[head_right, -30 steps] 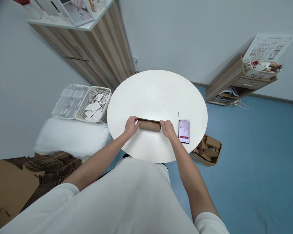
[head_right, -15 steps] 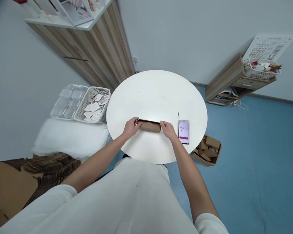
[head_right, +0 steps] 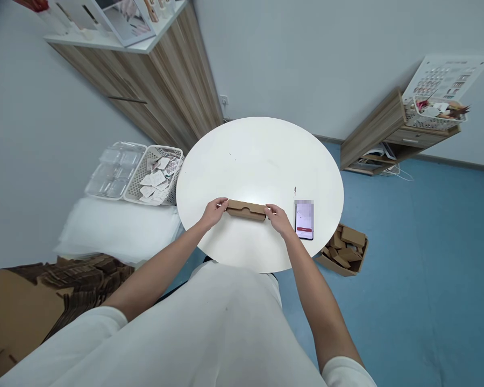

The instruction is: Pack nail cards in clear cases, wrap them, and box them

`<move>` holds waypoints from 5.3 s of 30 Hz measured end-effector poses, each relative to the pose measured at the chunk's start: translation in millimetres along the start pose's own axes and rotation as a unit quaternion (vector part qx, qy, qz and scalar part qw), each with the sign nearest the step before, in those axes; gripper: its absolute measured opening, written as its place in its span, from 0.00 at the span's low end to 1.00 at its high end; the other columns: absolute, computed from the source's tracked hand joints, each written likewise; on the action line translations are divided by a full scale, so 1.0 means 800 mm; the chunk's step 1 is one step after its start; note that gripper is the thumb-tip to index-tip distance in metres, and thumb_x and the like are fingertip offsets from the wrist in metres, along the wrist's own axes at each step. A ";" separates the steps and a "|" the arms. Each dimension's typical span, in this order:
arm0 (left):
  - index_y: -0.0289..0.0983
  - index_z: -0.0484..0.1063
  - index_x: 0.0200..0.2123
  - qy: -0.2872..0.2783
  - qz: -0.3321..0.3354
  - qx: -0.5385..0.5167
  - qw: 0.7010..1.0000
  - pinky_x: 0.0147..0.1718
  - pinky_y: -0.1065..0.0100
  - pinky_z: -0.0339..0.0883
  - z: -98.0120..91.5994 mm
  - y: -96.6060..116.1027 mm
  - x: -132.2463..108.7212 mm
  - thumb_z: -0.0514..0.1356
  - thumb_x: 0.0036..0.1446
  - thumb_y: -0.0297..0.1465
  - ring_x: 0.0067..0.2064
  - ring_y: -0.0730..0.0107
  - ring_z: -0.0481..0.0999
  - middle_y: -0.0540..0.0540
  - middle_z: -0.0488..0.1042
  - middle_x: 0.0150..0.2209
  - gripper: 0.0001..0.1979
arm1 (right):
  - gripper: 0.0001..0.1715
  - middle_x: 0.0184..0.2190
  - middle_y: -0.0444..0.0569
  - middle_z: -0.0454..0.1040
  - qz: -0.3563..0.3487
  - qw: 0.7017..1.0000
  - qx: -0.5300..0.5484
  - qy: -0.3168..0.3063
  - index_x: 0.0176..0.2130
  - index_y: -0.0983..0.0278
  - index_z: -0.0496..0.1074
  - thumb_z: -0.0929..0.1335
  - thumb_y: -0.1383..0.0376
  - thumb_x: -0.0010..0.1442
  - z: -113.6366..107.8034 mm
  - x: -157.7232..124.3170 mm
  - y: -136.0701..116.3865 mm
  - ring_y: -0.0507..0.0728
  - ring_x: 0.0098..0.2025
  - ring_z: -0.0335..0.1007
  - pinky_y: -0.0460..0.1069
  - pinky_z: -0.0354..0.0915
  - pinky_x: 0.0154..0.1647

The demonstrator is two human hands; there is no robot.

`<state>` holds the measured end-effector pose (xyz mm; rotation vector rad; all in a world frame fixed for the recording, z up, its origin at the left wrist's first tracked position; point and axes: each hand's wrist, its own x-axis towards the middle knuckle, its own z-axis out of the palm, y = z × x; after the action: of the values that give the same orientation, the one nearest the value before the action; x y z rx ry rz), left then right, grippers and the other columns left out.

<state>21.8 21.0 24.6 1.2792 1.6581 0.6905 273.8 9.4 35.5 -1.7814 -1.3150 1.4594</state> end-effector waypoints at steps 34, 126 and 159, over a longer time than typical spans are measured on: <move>0.37 0.59 0.48 -0.040 -0.053 0.092 0.994 0.38 0.65 0.64 0.022 -0.085 -0.106 0.62 0.44 0.42 0.42 0.65 0.70 0.41 0.68 0.47 0.30 | 0.36 0.50 0.54 0.64 0.033 0.980 0.168 0.097 0.53 0.59 0.57 0.68 0.58 0.46 0.121 -0.100 0.111 0.60 0.51 0.63 0.58 0.62 0.47; 0.35 0.64 0.47 -0.022 -0.053 -0.102 0.993 0.43 0.65 0.66 -0.015 -0.061 -0.168 0.56 0.52 0.37 0.44 0.65 0.72 0.40 0.70 0.46 0.20 | 0.16 0.32 0.44 0.73 0.080 0.942 0.319 -0.063 0.36 0.58 0.68 0.70 0.57 0.45 0.115 -0.116 -0.003 0.52 0.27 0.70 0.50 0.68 0.30; 0.40 0.60 0.54 0.022 -0.048 0.102 0.993 0.54 0.62 0.53 -0.268 -0.120 -0.089 0.53 0.53 0.43 0.56 0.57 0.61 0.44 0.62 0.55 0.26 | 0.20 0.40 0.49 0.72 0.040 0.972 0.065 -0.221 0.40 0.59 0.70 0.67 0.54 0.47 0.320 0.072 -0.136 0.54 0.36 0.70 0.51 0.65 0.38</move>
<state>-208.1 -55.9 59.9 1.3225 1.8518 0.5053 -6.0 55.8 19.4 -1.4908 -1.3230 2.0235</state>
